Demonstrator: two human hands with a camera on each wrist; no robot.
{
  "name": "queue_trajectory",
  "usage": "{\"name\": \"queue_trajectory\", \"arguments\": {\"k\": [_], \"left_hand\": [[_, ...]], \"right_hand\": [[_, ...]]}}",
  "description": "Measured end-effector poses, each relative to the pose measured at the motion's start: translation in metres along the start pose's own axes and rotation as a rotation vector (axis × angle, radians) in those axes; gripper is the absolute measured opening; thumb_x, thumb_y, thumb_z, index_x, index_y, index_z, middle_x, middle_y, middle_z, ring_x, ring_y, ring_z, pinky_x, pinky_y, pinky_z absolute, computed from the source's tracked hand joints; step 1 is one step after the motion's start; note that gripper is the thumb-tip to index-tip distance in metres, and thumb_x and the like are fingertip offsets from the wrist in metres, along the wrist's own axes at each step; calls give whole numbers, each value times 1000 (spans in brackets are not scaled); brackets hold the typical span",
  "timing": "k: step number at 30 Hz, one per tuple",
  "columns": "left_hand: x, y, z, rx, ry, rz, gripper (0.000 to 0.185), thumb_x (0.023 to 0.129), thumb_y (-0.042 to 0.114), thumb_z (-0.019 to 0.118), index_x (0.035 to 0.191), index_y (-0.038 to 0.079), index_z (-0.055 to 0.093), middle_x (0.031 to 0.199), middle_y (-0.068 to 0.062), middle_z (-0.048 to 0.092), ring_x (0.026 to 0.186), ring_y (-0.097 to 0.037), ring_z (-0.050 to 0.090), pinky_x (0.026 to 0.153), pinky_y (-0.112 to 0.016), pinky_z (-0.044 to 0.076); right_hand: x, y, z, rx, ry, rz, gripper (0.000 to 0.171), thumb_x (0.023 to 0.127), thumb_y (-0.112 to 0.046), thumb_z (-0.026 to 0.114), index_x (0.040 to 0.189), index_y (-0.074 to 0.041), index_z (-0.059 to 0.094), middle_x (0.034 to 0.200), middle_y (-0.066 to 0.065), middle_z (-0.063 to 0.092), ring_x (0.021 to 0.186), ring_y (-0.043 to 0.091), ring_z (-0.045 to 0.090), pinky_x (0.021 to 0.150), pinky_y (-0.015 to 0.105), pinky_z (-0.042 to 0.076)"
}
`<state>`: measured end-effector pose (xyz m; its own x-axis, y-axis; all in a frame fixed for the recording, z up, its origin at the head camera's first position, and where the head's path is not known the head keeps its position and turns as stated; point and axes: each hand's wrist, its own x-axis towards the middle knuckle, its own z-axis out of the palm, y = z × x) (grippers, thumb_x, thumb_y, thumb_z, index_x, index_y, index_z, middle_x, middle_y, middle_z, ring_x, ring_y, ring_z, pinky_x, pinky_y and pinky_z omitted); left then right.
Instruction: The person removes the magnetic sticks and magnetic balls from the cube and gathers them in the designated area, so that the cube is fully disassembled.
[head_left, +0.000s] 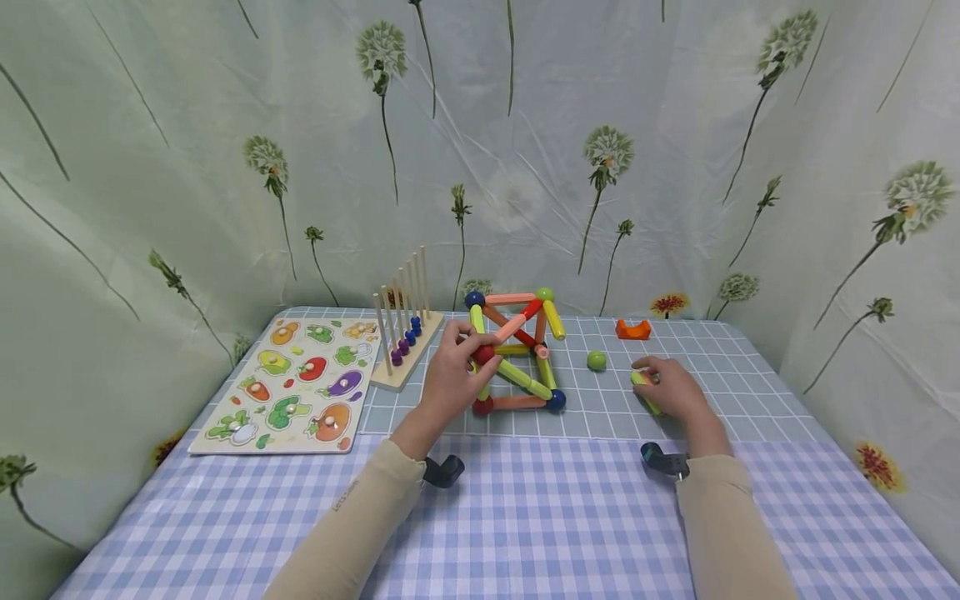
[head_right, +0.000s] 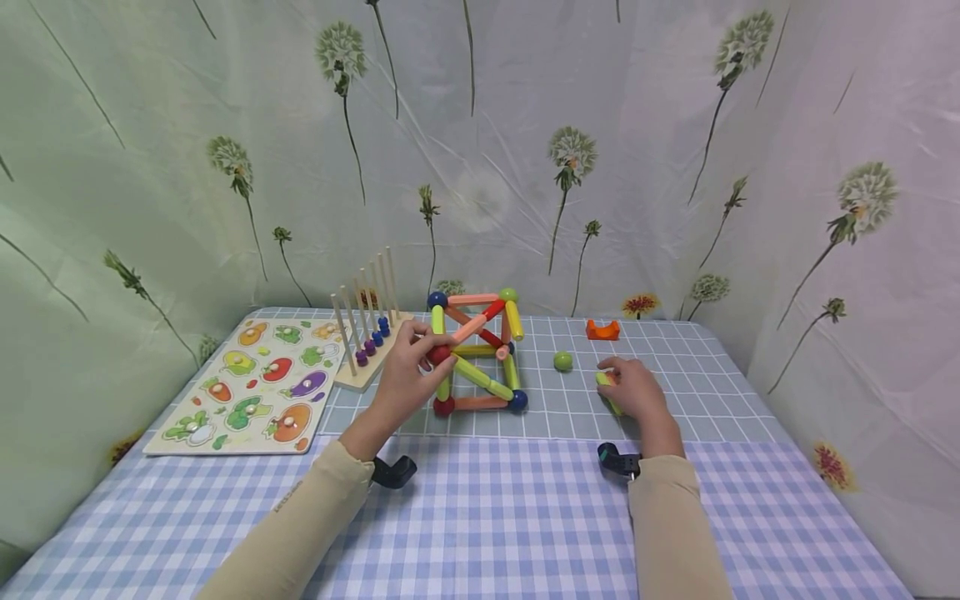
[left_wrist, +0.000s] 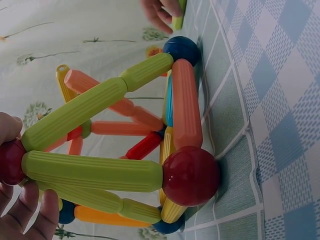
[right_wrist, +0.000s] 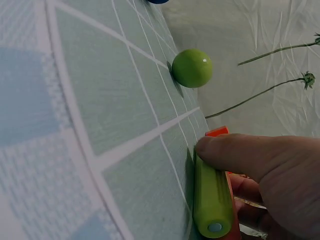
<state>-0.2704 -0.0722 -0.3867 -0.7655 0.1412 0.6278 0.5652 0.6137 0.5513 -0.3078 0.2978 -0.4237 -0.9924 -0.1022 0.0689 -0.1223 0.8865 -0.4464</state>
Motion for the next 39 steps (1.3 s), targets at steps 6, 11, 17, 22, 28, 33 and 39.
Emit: {"name": "queue_trajectory", "arguments": {"k": [6,11,17,22,28,33,39], "left_hand": [[0,0,0,-7,0,-4,22,87,16,78,109,16,74,107,-6,46,83,-15,52,70,-27,56],[0,0,0,-5,0,0,22,87,16,78,109,16,74,107,-6,46,82,-16,53,69,-23,53],[0,0,0,-13,-7,-3,22,88,16,77,109,16,74,107,-6,46,82,-16,53,69,-24,54],[0,-1,0,-19,-10,-7,22,88,16,77,109,16,74,108,-6,46,82,-16,52,70,-28,56],[0,-1,0,-18,-6,-5,22,87,16,77,109,16,74,108,-6,46,83,-16,52,70,-29,56],[1,-1,0,-21,-9,-7,22,87,16,78,109,16,74,107,-6,46,83,-18,53,70,-31,57],[0,0,-1,-23,-12,-9,22,87,17,78,109,16,74,107,-6,46,84,-17,53,70,-30,56]], "right_hand": [[-2,3,-2,-8,-1,67,41,92,-17,66,129,-1,60,121,29,61,108,43,58,93,58,47],[-2,0,-3,-55,59,88,40,92,-18,63,128,-1,61,123,31,58,110,47,54,95,60,45],[-2,-21,-9,-17,188,62,36,96,-20,61,126,-1,62,128,30,56,115,48,51,98,61,43],[0,-46,-14,142,184,19,33,97,-18,61,126,-1,63,126,26,61,112,42,56,93,52,48],[3,-71,-12,327,67,18,37,99,-25,60,132,-9,61,128,18,63,112,33,56,87,35,49],[5,-88,-3,456,-12,-21,39,99,-27,63,134,-12,61,121,17,62,102,35,58,78,33,51],[7,-104,14,537,-131,-68,47,98,-28,64,141,-13,54,118,20,63,92,34,59,70,33,54]]}}
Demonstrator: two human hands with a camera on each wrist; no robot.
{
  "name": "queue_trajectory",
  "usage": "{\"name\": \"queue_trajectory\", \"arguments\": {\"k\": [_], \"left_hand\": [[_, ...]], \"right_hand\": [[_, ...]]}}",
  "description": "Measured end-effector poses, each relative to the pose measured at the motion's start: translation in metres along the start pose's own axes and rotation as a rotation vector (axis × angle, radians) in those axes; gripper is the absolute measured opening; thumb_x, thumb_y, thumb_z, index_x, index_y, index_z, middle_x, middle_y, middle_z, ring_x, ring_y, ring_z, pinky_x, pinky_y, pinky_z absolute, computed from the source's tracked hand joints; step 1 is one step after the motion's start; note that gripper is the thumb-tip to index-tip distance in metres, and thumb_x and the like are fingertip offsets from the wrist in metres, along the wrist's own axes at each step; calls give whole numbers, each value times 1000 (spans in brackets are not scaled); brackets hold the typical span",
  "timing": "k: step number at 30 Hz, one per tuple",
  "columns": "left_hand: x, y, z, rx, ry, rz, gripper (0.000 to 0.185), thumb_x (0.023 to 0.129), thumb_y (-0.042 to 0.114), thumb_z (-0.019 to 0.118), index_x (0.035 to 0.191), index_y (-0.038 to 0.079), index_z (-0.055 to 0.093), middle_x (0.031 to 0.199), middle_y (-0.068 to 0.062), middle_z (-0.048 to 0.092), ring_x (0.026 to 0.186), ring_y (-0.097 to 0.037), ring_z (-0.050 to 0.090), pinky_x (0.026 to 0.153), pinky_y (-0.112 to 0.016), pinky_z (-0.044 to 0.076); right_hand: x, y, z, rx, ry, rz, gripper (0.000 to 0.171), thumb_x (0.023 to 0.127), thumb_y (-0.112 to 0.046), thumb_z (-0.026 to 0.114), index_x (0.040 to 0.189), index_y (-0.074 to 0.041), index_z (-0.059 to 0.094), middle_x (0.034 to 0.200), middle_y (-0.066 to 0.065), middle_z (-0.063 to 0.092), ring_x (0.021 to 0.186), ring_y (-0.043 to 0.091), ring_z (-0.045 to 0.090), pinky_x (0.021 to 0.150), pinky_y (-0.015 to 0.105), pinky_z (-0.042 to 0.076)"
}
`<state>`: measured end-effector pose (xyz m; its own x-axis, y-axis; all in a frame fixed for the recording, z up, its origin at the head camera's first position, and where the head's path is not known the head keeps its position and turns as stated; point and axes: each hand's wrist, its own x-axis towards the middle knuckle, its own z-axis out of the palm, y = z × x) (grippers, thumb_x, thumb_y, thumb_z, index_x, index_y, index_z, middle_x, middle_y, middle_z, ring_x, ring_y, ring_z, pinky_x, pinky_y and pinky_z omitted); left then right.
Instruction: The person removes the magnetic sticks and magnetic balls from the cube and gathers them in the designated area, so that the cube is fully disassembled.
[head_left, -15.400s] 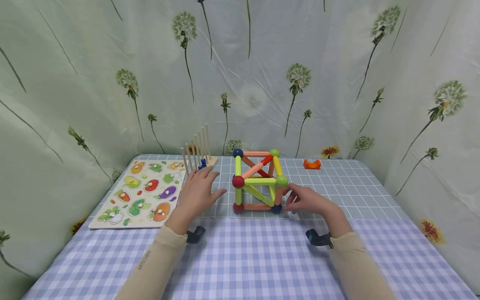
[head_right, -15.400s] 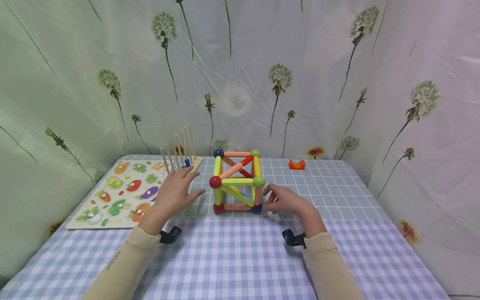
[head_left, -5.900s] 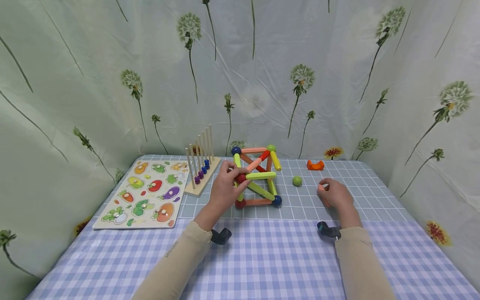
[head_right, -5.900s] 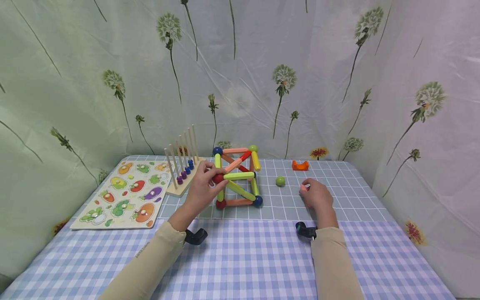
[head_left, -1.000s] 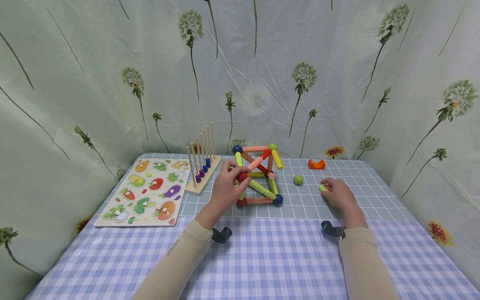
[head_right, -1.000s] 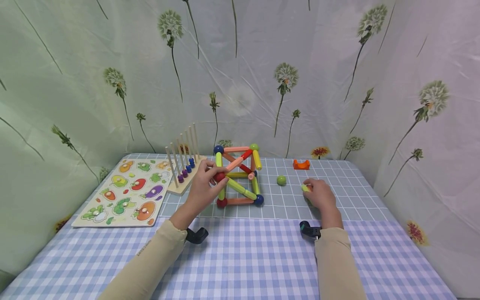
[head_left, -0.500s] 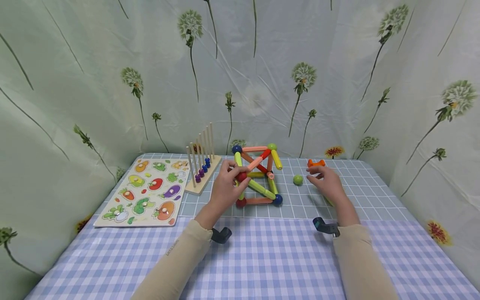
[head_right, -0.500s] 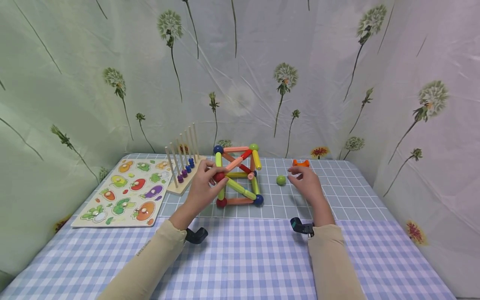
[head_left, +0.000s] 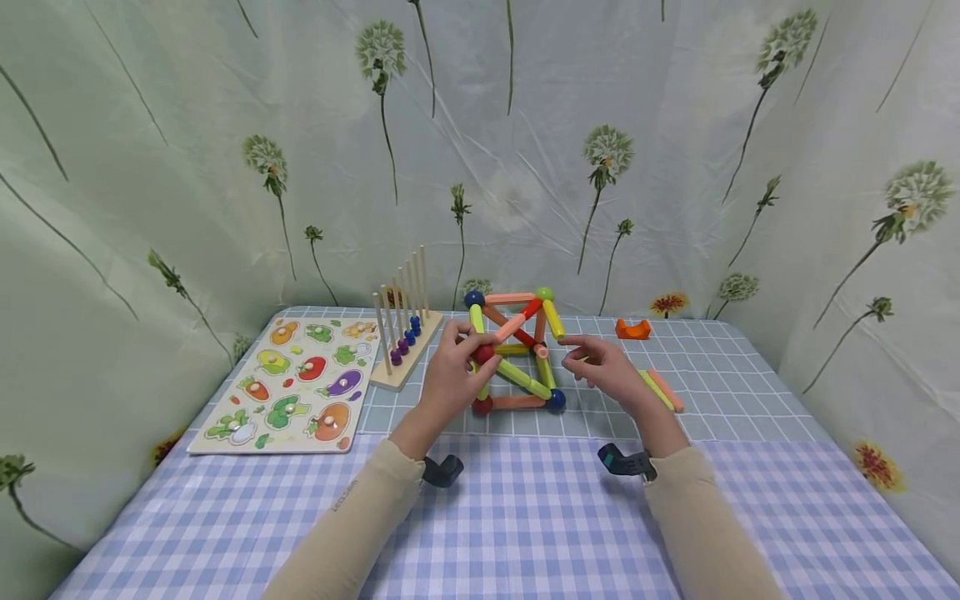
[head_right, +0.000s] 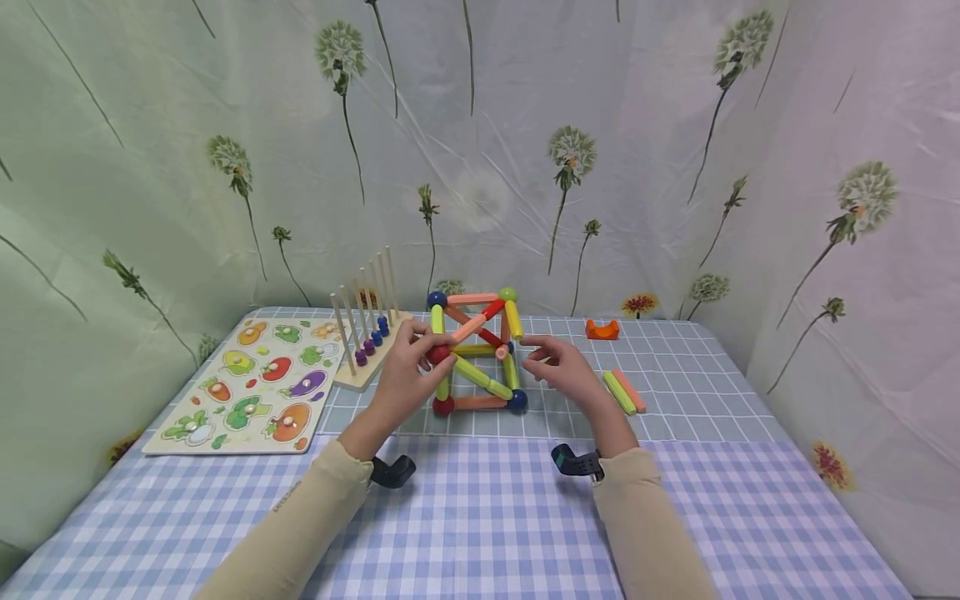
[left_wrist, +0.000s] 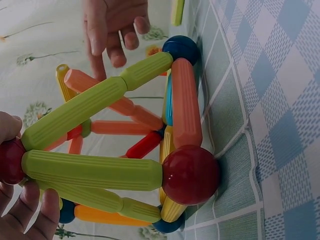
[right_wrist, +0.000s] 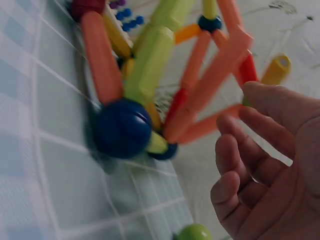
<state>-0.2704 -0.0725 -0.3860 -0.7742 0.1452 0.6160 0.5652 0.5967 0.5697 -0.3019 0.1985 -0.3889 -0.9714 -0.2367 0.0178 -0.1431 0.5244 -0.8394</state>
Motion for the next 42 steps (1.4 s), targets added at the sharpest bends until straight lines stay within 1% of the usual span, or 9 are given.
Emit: {"name": "queue_trajectory", "arguments": {"k": [6,11,15,18,25,29,31,35,42], "left_hand": [[0,0,1,-10,8,10,22,88,16,77,109,16,74,107,-6,46,83,-20,54,70,-33,57],[1,0,1,-6,6,9,22,88,16,77,110,16,74,107,-6,45,84,-18,53,71,-31,57],[1,0,1,-5,0,11,22,88,16,77,110,15,74,107,-6,46,83,-17,53,69,-27,55],[1,0,1,-7,-3,11,22,88,16,76,110,15,74,108,-6,45,81,-18,54,67,-24,51],[1,-1,0,-10,-2,8,21,88,16,76,110,16,74,108,-6,45,81,-19,54,67,-25,51],[0,-2,1,-6,1,7,22,88,17,77,110,16,74,108,-6,45,81,-17,53,67,-24,52],[0,-2,1,-3,2,6,22,88,17,76,110,16,74,108,-5,45,82,-17,53,67,-23,51],[-1,-2,2,1,3,7,21,88,17,76,110,16,74,108,-5,45,81,-17,53,67,-22,51],[-1,-1,1,-4,2,6,21,88,17,76,110,16,74,109,-5,45,81,-16,52,67,-25,52]], "right_hand": [[2,-5,18,101,-83,-7,52,98,-26,64,146,-19,48,119,17,62,92,29,61,71,31,53],[3,-6,29,196,-104,23,54,96,-25,67,147,-26,47,108,10,57,91,26,58,71,27,50],[3,-7,32,228,-102,16,55,95,-28,69,145,-19,49,104,7,57,88,24,59,68,26,49],[3,-7,31,213,-98,8,53,96,-28,68,143,-13,49,109,11,61,87,24,60,67,27,50],[4,-4,19,192,-50,46,45,101,-31,60,141,-13,49,121,24,67,86,26,66,70,32,52],[5,3,15,158,19,73,46,102,-41,54,140,-15,52,117,22,68,87,31,67,67,30,50],[5,7,14,136,51,88,43,104,-41,51,139,-16,55,115,22,68,85,33,66,64,29,48],[7,16,12,75,99,97,37,104,-34,49,136,-17,59,110,20,70,77,27,64,60,28,49],[5,24,-2,48,145,64,38,103,-29,55,132,-4,58,104,16,74,74,21,62,60,28,51]]}}
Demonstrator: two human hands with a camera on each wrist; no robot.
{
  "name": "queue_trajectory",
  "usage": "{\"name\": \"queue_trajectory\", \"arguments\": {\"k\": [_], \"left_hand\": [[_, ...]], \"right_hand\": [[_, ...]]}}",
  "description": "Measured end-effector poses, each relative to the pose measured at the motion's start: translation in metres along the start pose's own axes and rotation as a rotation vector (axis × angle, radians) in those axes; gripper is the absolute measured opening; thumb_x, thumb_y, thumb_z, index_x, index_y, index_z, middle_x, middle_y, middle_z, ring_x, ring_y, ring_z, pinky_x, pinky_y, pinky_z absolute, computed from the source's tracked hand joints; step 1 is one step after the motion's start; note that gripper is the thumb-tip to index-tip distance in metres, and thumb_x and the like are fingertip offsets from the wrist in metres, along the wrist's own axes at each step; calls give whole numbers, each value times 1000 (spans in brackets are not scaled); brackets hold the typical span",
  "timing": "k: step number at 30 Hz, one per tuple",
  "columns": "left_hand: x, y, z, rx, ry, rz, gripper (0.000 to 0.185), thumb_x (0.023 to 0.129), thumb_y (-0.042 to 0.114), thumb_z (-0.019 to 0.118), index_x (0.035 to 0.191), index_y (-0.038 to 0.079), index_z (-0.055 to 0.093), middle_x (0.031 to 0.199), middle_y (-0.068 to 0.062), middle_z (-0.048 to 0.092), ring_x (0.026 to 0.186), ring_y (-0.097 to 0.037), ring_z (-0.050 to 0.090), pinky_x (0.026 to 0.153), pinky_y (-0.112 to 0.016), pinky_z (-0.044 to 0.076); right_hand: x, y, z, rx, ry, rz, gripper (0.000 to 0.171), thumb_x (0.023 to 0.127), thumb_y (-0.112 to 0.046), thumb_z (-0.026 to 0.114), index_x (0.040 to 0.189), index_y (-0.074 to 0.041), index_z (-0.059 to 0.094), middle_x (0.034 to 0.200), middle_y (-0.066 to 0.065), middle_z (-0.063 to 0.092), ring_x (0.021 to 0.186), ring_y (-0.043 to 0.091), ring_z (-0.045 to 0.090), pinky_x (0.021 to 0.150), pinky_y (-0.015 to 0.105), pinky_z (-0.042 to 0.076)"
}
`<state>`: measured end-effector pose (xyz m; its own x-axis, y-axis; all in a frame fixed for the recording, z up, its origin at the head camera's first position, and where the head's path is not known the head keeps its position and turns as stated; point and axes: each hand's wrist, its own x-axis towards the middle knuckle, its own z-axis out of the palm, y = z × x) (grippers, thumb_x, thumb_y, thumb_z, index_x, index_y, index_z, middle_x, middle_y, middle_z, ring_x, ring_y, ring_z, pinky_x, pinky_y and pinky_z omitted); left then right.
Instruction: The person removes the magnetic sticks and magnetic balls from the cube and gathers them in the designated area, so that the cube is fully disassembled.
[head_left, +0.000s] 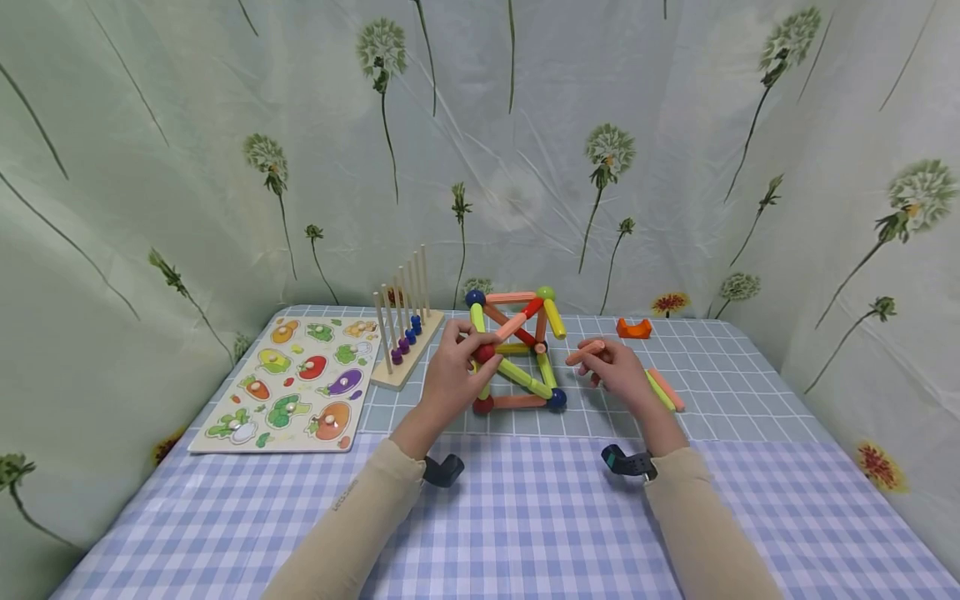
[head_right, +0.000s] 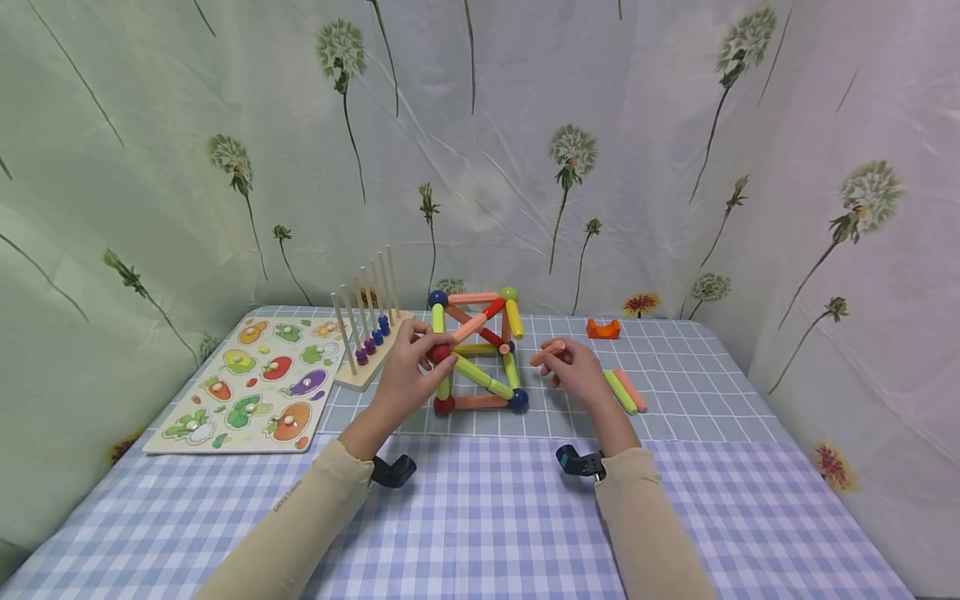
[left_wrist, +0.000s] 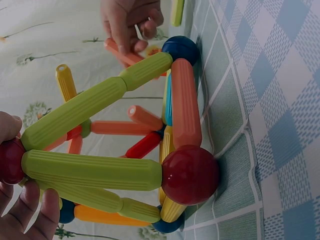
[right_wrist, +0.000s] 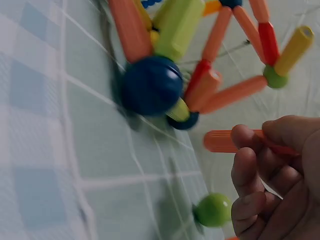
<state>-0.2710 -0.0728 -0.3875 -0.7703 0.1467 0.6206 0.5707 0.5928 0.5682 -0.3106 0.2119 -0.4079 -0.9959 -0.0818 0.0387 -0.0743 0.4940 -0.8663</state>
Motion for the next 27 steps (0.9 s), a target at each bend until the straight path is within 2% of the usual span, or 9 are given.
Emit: {"name": "queue_trajectory", "arguments": {"k": [4,8,12,18,22,27], "left_hand": [[0,0,0,2,-1,-1,22,88,17,77,110,16,74,108,-5,46,81,-16,52,67,-26,53],[0,0,0,10,1,-3,22,88,17,77,110,16,74,108,-5,46,82,-16,52,67,-23,52],[0,0,0,12,0,-6,22,88,17,77,110,17,74,109,-5,46,82,-15,52,67,-21,51],[0,0,0,11,-3,-9,22,88,17,77,110,17,74,109,-5,46,82,-15,51,67,-21,51],[0,0,0,7,-1,-5,22,88,17,76,110,17,74,109,-5,46,82,-15,52,67,-22,51],[0,0,0,8,-1,-2,22,88,17,77,110,16,74,109,-5,46,82,-15,52,67,-21,51]], "right_hand": [[-2,3,-14,-29,-14,3,32,104,-30,53,118,-2,61,106,16,74,72,22,55,62,28,50],[-4,7,-27,-143,-14,68,32,103,-35,53,110,-5,62,109,15,69,73,22,55,63,27,47],[-6,10,-38,-263,-39,87,32,102,-31,56,115,-2,62,112,17,61,84,24,59,69,27,48],[-10,15,-48,-395,-89,98,42,99,-27,59,132,-1,56,115,22,61,94,30,56,78,35,46],[-8,21,-53,-452,-89,127,48,97,-30,61,138,-7,52,113,22,63,93,30,56,76,35,45],[-7,27,-57,-508,-76,133,42,99,-32,58,134,-9,56,109,20,64,88,29,56,72,33,43]]}}
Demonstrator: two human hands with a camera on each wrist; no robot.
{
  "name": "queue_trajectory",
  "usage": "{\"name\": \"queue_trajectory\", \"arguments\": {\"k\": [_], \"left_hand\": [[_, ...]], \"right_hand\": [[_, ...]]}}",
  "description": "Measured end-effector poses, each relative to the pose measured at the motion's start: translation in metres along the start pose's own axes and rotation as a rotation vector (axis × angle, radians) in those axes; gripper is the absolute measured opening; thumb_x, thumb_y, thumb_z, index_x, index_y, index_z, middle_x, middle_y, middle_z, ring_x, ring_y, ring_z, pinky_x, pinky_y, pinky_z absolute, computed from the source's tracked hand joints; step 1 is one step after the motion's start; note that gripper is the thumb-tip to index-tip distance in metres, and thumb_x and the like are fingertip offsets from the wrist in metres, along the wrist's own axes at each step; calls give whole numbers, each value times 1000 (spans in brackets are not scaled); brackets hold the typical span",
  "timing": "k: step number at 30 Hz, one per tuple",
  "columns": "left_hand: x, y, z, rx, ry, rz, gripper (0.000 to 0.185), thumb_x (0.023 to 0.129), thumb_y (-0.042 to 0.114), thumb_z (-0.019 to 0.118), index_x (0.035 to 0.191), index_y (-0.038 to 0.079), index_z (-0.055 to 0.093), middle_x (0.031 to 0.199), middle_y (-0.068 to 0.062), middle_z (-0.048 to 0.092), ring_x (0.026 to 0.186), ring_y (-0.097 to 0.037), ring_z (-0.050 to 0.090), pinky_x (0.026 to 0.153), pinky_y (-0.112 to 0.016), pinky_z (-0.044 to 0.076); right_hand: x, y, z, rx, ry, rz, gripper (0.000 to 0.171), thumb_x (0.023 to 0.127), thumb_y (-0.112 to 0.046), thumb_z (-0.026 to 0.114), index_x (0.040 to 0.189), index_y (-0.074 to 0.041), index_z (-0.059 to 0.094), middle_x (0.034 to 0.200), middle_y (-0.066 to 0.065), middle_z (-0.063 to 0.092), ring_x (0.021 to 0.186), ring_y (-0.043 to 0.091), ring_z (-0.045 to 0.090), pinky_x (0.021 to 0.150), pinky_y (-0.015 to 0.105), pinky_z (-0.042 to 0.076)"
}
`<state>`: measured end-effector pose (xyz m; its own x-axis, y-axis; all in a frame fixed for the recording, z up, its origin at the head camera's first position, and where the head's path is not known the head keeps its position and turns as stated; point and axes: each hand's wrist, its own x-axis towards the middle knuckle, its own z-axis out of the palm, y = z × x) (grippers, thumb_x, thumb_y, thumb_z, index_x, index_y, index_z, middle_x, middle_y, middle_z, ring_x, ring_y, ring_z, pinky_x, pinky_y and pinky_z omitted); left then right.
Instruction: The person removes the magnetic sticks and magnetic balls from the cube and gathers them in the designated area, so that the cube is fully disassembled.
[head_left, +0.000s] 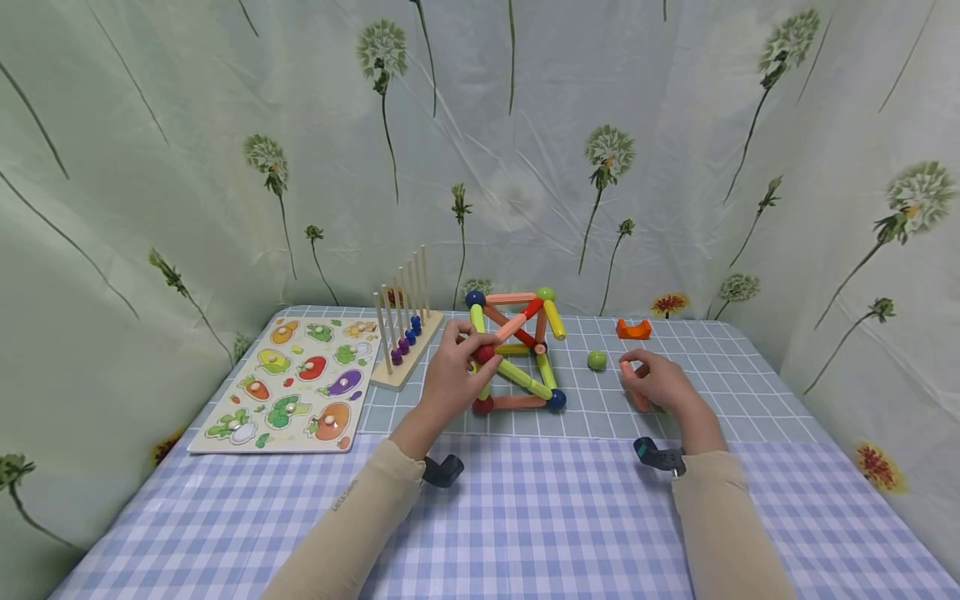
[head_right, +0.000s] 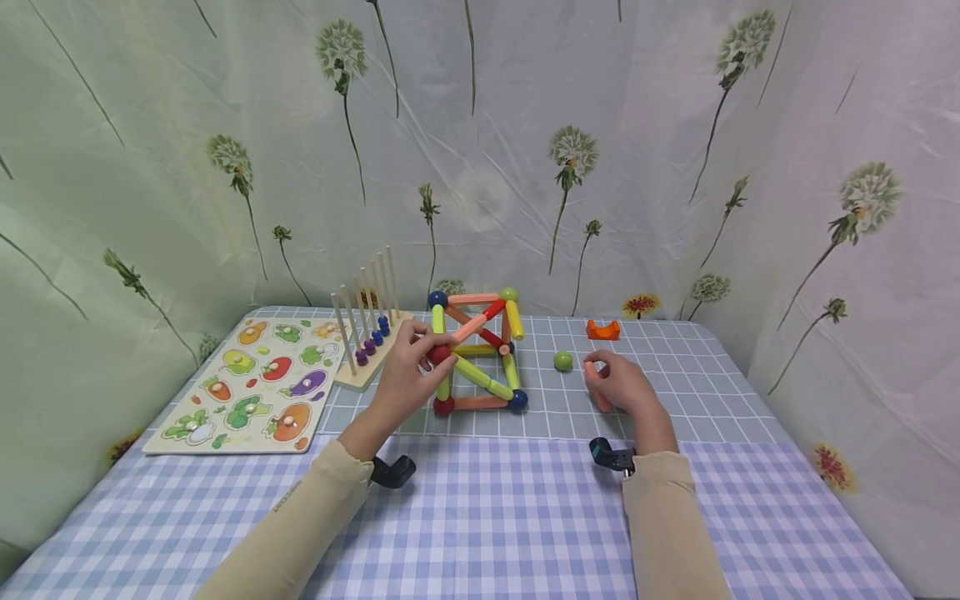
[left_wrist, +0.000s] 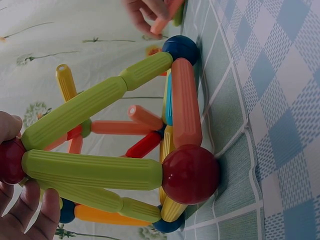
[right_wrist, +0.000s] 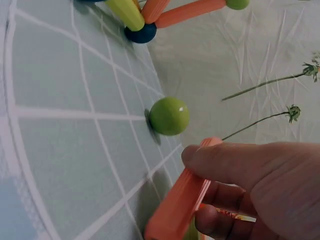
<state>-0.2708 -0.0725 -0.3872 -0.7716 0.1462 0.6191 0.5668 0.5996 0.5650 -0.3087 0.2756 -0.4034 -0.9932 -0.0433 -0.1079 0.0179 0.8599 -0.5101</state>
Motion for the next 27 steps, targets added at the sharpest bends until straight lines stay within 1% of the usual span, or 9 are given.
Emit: {"name": "queue_trajectory", "arguments": {"k": [7,10,13,16,19,23,25,27], "left_hand": [[0,1,-1,-2,-4,-4,22,88,17,77,110,16,74,109,-5,46,82,-15,52,67,-21,51],[0,1,-1,-2,-4,-4,22,88,17,76,111,16,74,109,-5,46,82,-15,52,68,-22,52],[0,0,0,-2,-4,-4,22,88,17,76,110,16,74,108,-5,46,82,-16,52,68,-25,54],[0,0,0,-7,-6,-7,22,88,17,77,110,16,74,108,-6,46,83,-16,52,68,-30,56],[0,-1,0,-17,-8,-12,22,88,16,77,110,16,74,108,-6,45,84,-17,52,70,-34,58],[0,-1,0,-18,-9,-15,22,88,16,77,110,16,74,108,-5,46,85,-17,53,71,-33,58],[0,-1,0,-14,-8,-14,22,88,17,77,110,17,74,109,-5,46,85,-16,53,70,-31,58],[0,-2,1,-19,-7,-15,22,88,16,77,110,17,74,109,-6,46,85,-16,53,70,-32,58]], "right_hand": [[-1,5,0,-77,23,-20,37,93,-23,64,124,-2,60,103,19,66,86,28,58,76,36,47],[-1,7,0,-101,23,-30,37,94,-25,64,122,-2,61,100,17,65,85,27,58,75,36,46],[-1,7,0,-117,29,-27,39,95,-30,63,124,-3,61,99,15,64,85,27,57,75,37,46],[-2,8,-1,-119,47,-32,44,95,-32,65,127,-3,60,104,19,63,89,30,57,77,42,48],[-4,10,-2,-137,93,-39,47,94,-30,65,131,-2,58,112,25,61,97,37,56,82,50,49],[-5,15,-1,-184,147,-11,55,93,-37,63,137,-5,54,131,32,50,114,50,46,89,59,45],[-5,17,1,-197,145,-2,60,93,-44,62,139,-6,52,138,35,44,119,54,40,91,63,44],[-4,19,2,-205,133,-17,63,94,-47,61,141,-6,51,140,36,42,122,56,39,95,66,42]]}}
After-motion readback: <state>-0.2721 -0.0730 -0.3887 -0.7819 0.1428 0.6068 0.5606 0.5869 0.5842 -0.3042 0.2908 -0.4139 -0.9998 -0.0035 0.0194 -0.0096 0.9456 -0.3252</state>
